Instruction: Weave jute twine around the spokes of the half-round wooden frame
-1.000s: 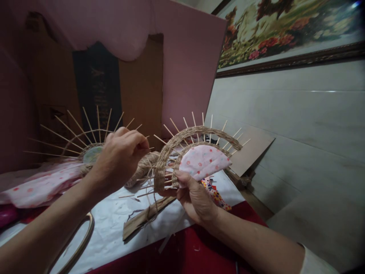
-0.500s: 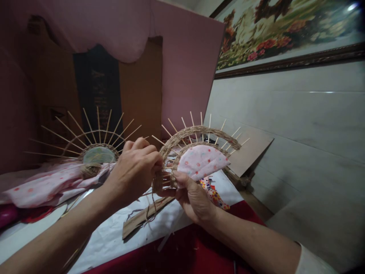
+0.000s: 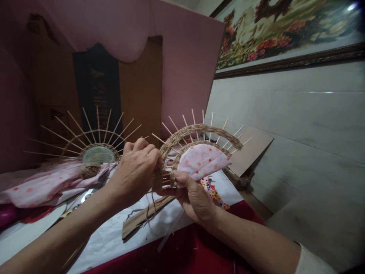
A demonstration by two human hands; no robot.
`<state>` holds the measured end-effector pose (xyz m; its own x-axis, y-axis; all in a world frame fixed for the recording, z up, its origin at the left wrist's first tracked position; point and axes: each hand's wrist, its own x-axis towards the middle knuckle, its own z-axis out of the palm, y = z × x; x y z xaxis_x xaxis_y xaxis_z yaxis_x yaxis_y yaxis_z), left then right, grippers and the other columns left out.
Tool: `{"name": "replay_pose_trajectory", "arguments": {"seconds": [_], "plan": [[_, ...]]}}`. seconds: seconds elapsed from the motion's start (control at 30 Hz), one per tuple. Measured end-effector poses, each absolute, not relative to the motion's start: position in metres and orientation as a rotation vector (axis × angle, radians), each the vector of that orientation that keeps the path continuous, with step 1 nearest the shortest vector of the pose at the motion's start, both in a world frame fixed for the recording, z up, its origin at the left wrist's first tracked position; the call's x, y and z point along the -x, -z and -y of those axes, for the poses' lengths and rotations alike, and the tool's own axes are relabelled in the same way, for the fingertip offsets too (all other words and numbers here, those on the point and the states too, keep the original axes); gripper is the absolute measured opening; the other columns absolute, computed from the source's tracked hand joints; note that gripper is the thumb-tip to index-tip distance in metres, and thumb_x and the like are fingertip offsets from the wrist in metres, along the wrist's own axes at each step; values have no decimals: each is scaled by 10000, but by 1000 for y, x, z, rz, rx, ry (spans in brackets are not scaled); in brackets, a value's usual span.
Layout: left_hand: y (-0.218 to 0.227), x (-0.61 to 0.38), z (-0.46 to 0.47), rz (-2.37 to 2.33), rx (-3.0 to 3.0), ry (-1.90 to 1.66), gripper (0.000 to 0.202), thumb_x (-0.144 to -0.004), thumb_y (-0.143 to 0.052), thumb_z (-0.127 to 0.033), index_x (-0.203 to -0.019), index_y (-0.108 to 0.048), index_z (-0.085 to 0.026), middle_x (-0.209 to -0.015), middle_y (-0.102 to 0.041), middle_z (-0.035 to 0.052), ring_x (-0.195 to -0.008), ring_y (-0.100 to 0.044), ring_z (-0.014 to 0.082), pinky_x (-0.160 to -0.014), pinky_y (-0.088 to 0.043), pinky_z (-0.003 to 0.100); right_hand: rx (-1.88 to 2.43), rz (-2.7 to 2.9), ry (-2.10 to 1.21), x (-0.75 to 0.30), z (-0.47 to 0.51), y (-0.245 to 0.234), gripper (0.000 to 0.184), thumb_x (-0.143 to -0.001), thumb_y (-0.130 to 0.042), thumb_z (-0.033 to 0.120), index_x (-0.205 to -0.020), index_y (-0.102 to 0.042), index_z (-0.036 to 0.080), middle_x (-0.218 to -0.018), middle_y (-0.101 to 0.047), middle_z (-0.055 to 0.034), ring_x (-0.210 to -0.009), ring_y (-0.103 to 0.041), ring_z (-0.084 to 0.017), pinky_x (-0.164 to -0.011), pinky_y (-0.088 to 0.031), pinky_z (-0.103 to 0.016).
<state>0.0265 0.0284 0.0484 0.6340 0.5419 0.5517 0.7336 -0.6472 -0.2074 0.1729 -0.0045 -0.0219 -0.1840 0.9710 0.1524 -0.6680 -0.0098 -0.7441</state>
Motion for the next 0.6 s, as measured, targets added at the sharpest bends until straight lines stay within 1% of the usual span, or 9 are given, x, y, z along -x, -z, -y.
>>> {"name": "replay_pose_trajectory", "arguments": {"seconds": [0.13, 0.27, 0.4, 0.47, 0.53, 0.6], "plan": [[-51, -25, -29, 984, 2458, 639, 117, -793, -525, -121, -698, -525, -190, -723, -600, 68, -829, -472, 282, -720, -345, 433, 475, 829, -1590, -173, 4, 23, 152, -747, -631, 269, -835, -675, 154, -841, -711, -41, -842, -659, -208, -777, -551, -387], [-51, -25, -28, 943, 2439, 607, 130, -804, -510, -120, -698, -512, -195, -726, -596, 69, -860, -479, 288, -756, -346, 444, 480, 827, -1605, -173, 4, 21, 156, -726, -645, 274, -820, -672, 152, -849, -713, -44, -847, -660, -212, -776, -553, -391], [-49, -23, -33, 970, 2493, 735, 148, -815, -493, -107, -706, -497, -207, -740, -606, 51, -824, -470, 257, -722, -354, 410, 483, 811, -1598, -172, 5, 20, 148, -722, -646, 266, -820, -669, 157, -855, -712, -40, -823, -662, -208, -756, -562, -385], [-52, -17, -38, 1035, 2431, 794, 162, -831, -463, -107, -708, -492, -208, -741, -608, 55, -810, -461, 253, -725, -356, 412, 490, 785, -1590, -171, 5, 21, 150, -714, -656, 256, -831, -665, 163, -840, -711, -35, -797, -662, -203, -736, -569, -379], [-59, -8, -42, 1127, 2306, 846, 174, -857, -429, -139, -709, -488, -208, -738, -603, 67, -824, -454, 262, -751, -356, 430, 494, 754, -1591, -171, 4, 23, 174, -704, -666, 247, -859, -661, 168, -816, -709, -30, -776, -661, -200, -720, -576, -376], [-68, 1, -45, 1228, 2230, 924, 183, -892, -391, -198, -742, -496, -196, -778, -595, 84, -859, -456, 260, -779, -369, 425, 494, 733, -1577, -172, 2, 23, 212, -697, -672, 240, -897, -657, 174, -799, -707, -23, -760, -661, -197, -714, -579, -383]]}}
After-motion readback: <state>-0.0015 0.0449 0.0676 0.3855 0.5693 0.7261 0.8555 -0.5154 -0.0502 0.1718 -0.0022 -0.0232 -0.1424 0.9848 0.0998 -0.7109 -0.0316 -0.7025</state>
